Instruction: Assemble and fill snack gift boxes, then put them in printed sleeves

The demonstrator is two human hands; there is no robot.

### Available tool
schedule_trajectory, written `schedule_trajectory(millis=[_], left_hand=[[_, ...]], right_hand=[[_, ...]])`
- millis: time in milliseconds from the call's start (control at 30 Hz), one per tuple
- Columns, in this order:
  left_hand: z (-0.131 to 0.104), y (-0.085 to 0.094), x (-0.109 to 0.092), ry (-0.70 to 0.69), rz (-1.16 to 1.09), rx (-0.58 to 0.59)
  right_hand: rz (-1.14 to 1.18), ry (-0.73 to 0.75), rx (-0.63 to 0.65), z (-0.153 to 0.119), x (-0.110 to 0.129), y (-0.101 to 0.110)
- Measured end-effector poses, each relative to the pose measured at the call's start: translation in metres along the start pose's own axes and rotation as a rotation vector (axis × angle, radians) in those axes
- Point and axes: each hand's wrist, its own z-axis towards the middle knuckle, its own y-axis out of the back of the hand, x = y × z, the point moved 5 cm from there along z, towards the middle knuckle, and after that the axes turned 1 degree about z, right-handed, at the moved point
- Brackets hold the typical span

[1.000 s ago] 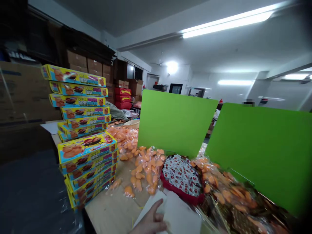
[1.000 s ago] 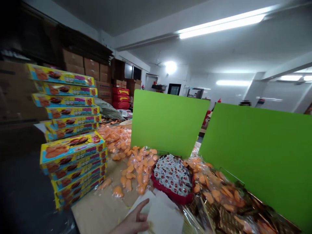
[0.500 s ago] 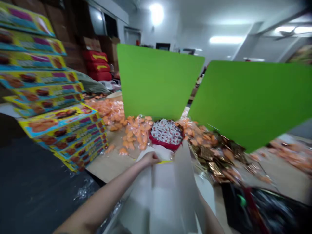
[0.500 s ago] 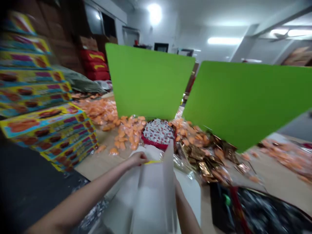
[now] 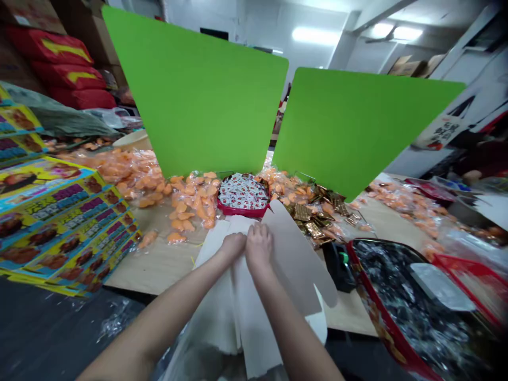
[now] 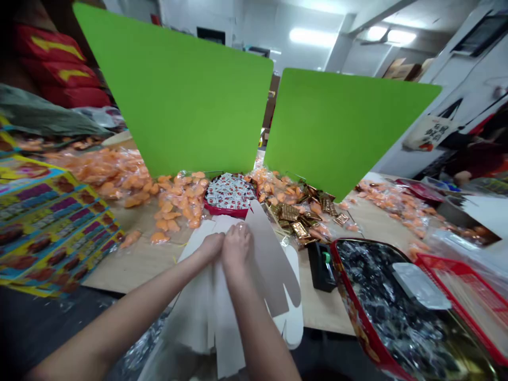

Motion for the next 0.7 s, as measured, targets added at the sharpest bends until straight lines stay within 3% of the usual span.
schedule_trajectory(millis=[67, 167, 333, 467, 533, 600, 667, 700], left_hand=[[-0.001, 0.002, 0.001, -0.001, 0.052, 0.028], [-0.002, -0.001, -0.001, 0.013, 0.097, 0.055], [0.006, -0.009, -0.010, 0.079, 0.125, 0.028], [0.003, 0.017, -0.005, 0.033, 0.109, 0.025], [-0.019, 0.035, 0.002, -0.024, 0.096, 0.005], [-0.059, 0.040, 0.004, -0.100, 0.084, -0.020], [-0.108, 0.020, -0.005, -0.231, 0.059, 0.036], [-0.132, 0.004, -0.016, -0.359, 0.033, 0.081]], right_hand=[[-0.039, 0.068, 0.075, 0.024, -0.004, -0.039], [-0.052, 0.229, 0.110, 0.032, -0.021, -0.068], [-0.100, 0.243, 0.100, 0.028, -0.030, -0.086], [-0.104, 0.152, 0.049, 0.012, -0.020, -0.078], [-0.074, 0.086, 0.036, -0.019, -0.018, -0.069], [-0.018, 0.004, 0.070, -0.065, -0.020, -0.067], [0.014, -0.033, 0.134, -0.115, -0.019, -0.074], [0.022, -0.040, 0.166, -0.137, -0.018, -0.077]])
